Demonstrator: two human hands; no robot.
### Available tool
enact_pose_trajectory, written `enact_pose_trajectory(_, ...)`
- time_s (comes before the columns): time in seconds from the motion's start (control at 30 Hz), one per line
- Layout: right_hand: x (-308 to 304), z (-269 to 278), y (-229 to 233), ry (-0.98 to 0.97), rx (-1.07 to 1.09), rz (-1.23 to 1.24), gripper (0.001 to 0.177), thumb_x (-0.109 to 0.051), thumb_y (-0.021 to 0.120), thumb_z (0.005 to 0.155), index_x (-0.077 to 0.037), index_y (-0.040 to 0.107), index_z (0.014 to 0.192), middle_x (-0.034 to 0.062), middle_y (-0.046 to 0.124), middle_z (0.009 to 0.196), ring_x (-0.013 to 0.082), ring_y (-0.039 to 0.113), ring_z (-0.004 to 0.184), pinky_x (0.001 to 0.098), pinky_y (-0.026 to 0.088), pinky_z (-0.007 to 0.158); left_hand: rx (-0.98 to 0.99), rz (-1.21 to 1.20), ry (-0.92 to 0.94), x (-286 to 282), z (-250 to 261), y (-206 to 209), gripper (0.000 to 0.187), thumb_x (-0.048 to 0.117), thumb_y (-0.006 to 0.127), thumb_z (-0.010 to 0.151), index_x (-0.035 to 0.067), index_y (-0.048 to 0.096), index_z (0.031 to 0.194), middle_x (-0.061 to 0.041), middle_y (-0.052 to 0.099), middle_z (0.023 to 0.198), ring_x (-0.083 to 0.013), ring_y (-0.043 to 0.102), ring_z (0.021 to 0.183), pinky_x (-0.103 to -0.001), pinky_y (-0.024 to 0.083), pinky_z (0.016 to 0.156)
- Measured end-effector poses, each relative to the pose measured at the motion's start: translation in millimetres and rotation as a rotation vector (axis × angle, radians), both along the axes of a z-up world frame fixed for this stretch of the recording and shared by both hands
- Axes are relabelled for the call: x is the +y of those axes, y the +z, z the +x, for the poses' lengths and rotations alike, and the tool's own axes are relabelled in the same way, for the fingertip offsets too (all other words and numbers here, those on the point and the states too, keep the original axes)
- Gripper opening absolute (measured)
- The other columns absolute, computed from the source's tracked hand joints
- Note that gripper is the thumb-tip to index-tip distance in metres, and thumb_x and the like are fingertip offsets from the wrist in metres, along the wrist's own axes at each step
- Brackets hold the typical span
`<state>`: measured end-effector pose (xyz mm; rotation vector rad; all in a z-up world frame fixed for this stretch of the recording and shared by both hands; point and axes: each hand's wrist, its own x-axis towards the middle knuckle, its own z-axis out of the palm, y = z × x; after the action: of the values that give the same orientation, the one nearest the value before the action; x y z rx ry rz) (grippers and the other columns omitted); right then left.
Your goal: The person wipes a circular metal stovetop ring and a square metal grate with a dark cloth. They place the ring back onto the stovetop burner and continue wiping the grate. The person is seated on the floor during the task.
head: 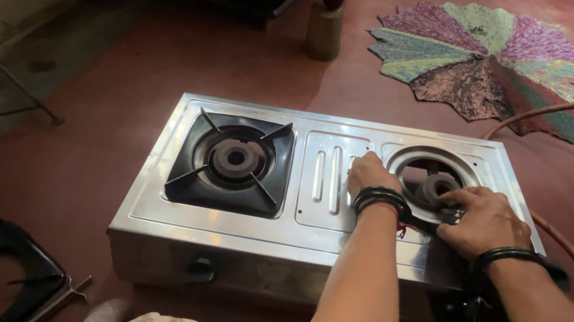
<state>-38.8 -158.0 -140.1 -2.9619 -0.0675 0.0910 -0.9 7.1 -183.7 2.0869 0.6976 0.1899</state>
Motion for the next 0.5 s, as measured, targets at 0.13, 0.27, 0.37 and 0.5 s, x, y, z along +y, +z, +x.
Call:
enact_pose_trajectory(0.13, -7.0, 4.0, -9.2, 0.013, -0.014, 0.007, 0.068, -0.036, 0.086, 0.056, -0.034, 0.074, 0.124, -0.0028, 0.057, 0.147, 0.0266, 0.053, 0.136, 0.0451, 0.043, 0.114, 0.041, 0.133, -0.074, -7.0, -1.1, 0.7, 0.025, 0.006, 0.071, 0.091, 0.003, 0.069, 0.115, -0.018, 0.064, 0.119, -0.0326, 0.067, 0.112, -0.038, 0.058, 0.094)
enact_pose_trajectory(0.27, -17.0, 1.7, -18.7, 0.0, -0.219, 0.094, 0.064, -0.041, 0.084, 0.059, -0.029, 0.077, 0.121, 0.0034, 0.057, 0.146, 0.0284, 0.052, 0.137, 0.0436, 0.042, 0.115, 0.052, 0.156, -0.1, -5.9, -10.2, 7.3, 0.029, 0.011, 0.072, 0.092, 0.004, 0.066, 0.119, -0.016, 0.059, 0.125, -0.0307, 0.064, 0.116, -0.037, 0.056, 0.096)
enact_pose_trajectory(0.37, -20.4, 0.8, -17.9, -0.156, -0.111, 0.035, 0.057, -0.043, 0.083, 0.067, -0.026, 0.078, 0.121, 0.0029, 0.057, 0.148, 0.0271, 0.053, 0.138, 0.0437, 0.042, 0.115, 0.069, 0.146, -0.14, -2.2, -16.9, 15.9, 0.036, 0.016, 0.076, 0.09, 0.005, 0.064, 0.122, -0.015, 0.057, 0.127, -0.0298, 0.06, 0.12, -0.038, 0.054, 0.099)
enact_pose_trajectory(0.5, -21.5, -3.3, -16.6, -0.126, -0.028, 0.074, 0.056, -0.043, 0.084, 0.066, -0.021, 0.081, 0.118, 0.0039, 0.059, 0.15, 0.0286, 0.059, 0.133, 0.0419, 0.046, 0.114, 0.123, 0.141, -0.184, -1.6, -24.0, 25.3, 0.036, 0.014, 0.077, 0.087, 0.009, 0.067, 0.122, -0.012, 0.056, 0.13, -0.028, 0.06, 0.123, -0.038, 0.055, 0.099)
